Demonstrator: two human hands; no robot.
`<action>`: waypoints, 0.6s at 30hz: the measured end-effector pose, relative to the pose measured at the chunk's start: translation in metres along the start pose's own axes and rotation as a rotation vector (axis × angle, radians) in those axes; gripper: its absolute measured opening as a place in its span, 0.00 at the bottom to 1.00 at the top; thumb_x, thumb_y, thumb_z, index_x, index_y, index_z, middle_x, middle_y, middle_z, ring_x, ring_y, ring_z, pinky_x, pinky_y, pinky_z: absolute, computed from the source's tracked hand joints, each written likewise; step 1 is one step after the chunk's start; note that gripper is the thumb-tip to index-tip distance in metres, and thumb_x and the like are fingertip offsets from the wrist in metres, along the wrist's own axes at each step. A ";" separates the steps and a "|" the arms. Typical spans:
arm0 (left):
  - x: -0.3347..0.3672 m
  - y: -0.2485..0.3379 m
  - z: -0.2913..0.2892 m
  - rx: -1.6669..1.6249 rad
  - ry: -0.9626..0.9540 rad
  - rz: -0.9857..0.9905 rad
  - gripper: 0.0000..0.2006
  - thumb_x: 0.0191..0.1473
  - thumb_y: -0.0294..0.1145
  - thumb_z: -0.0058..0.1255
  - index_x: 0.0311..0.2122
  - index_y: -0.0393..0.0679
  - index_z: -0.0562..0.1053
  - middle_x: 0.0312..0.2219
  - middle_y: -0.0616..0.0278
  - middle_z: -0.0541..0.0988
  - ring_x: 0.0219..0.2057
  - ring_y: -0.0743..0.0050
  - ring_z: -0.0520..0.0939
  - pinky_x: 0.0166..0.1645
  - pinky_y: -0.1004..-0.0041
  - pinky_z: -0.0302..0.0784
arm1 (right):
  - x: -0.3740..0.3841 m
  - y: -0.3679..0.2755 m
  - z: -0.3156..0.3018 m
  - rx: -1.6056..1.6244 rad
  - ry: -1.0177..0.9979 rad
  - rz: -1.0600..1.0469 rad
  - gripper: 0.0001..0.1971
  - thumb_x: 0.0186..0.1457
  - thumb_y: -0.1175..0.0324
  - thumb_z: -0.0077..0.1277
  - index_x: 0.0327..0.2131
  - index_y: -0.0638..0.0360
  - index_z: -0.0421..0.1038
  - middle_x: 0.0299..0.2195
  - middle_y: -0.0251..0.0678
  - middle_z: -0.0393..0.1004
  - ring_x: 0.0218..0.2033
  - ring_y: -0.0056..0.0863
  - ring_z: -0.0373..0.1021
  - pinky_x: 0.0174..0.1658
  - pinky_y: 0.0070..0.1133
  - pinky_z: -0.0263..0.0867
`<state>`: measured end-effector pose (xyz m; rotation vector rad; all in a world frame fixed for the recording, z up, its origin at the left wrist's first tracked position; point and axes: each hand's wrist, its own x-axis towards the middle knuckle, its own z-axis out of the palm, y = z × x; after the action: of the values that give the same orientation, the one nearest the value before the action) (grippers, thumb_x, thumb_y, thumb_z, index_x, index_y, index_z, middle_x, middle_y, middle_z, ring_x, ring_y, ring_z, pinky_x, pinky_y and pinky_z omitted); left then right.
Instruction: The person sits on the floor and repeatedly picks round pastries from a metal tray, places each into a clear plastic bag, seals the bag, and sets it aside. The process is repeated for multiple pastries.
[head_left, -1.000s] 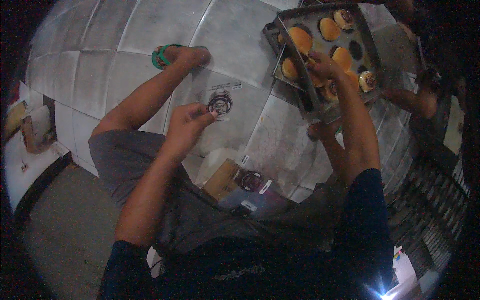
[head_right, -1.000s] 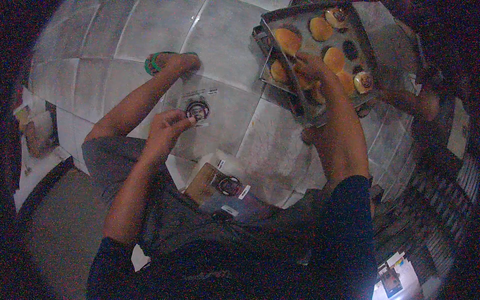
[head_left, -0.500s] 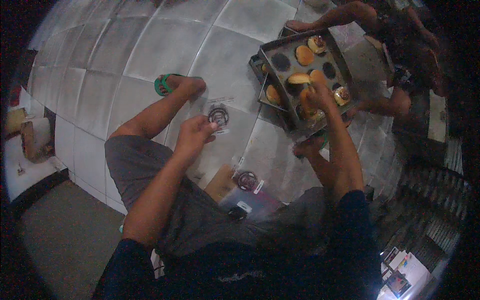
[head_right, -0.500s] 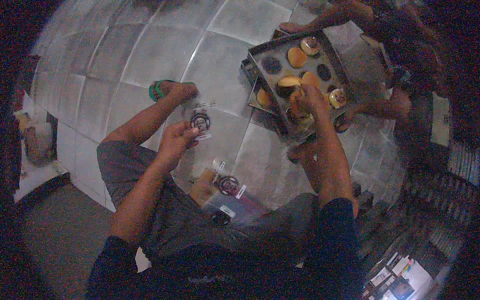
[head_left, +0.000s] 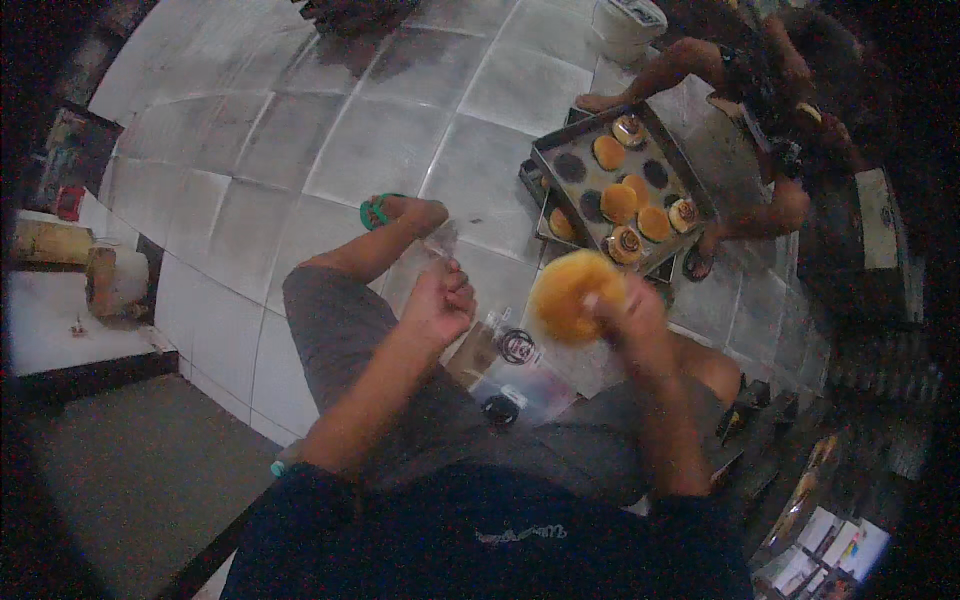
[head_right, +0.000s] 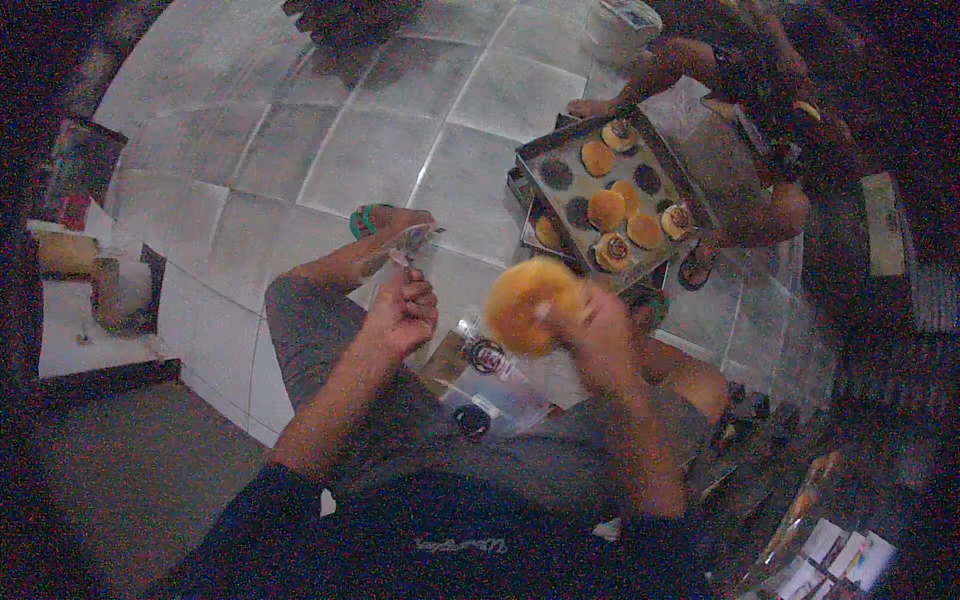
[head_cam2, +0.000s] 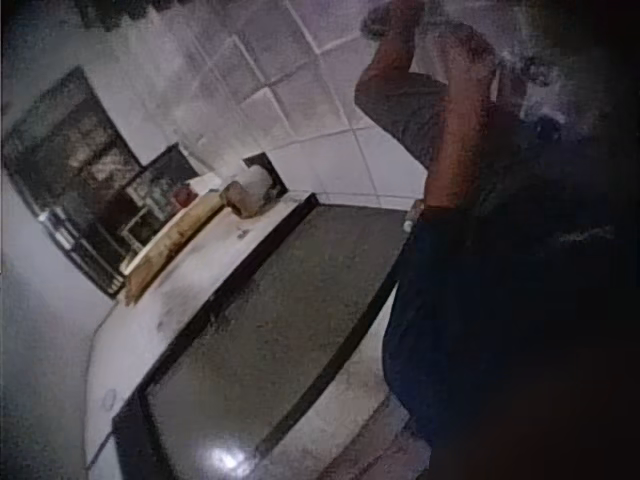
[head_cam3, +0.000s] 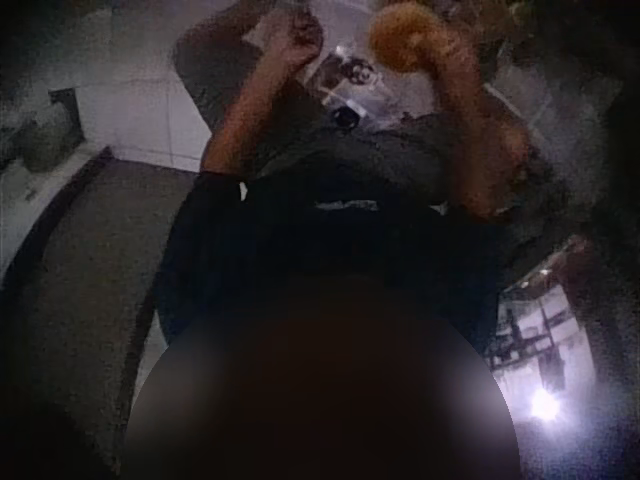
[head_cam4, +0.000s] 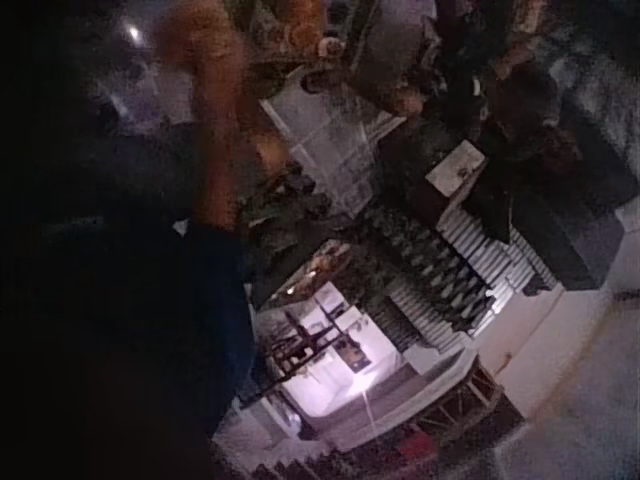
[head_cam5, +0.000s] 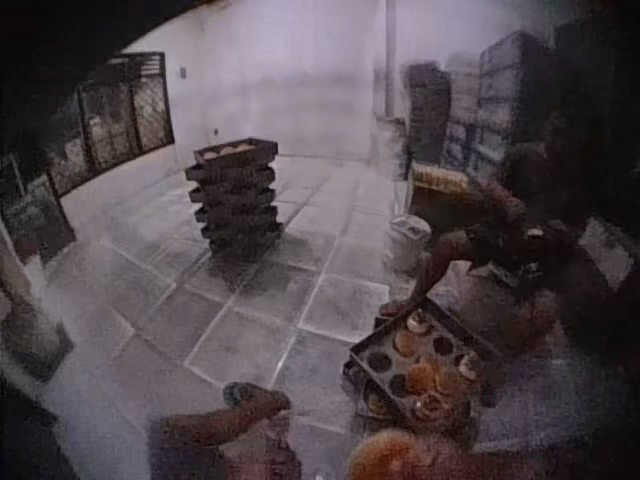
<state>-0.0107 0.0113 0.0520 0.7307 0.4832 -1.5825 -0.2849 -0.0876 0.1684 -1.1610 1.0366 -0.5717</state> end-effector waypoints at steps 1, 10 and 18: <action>-0.003 -0.005 0.010 -0.056 -0.023 -0.049 0.18 0.65 0.55 0.54 0.34 0.51 0.69 0.19 0.76 0.65 0.18 0.85 0.63 0.20 0.83 0.60 | -0.029 -0.008 0.031 0.001 0.069 -0.062 0.22 0.54 0.62 0.68 0.46 0.63 0.71 0.40 0.35 0.79 0.41 0.26 0.77 0.45 0.27 0.75; -0.080 -0.091 0.058 0.598 0.046 0.752 0.29 0.64 0.61 0.51 0.49 0.39 0.73 0.40 0.59 0.80 0.40 0.67 0.84 0.47 0.68 0.82 | -0.097 0.010 0.092 0.073 0.398 -0.445 0.15 0.62 0.73 0.58 0.50 0.64 0.68 0.43 0.36 0.76 0.43 0.23 0.74 0.48 0.22 0.73; -0.138 -0.125 0.068 0.840 -0.364 0.744 0.34 0.59 0.30 0.63 0.66 0.36 0.60 0.56 0.50 0.74 0.52 0.67 0.80 0.55 0.69 0.79 | -0.115 0.019 0.044 0.808 -0.041 -0.152 0.15 0.63 0.73 0.55 0.51 0.65 0.73 0.43 0.39 0.80 0.43 0.27 0.78 0.48 0.24 0.75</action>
<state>-0.1407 0.0828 0.1836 1.0483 -0.7128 -1.1113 -0.2999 0.0333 0.1936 -0.5278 0.5789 -0.9683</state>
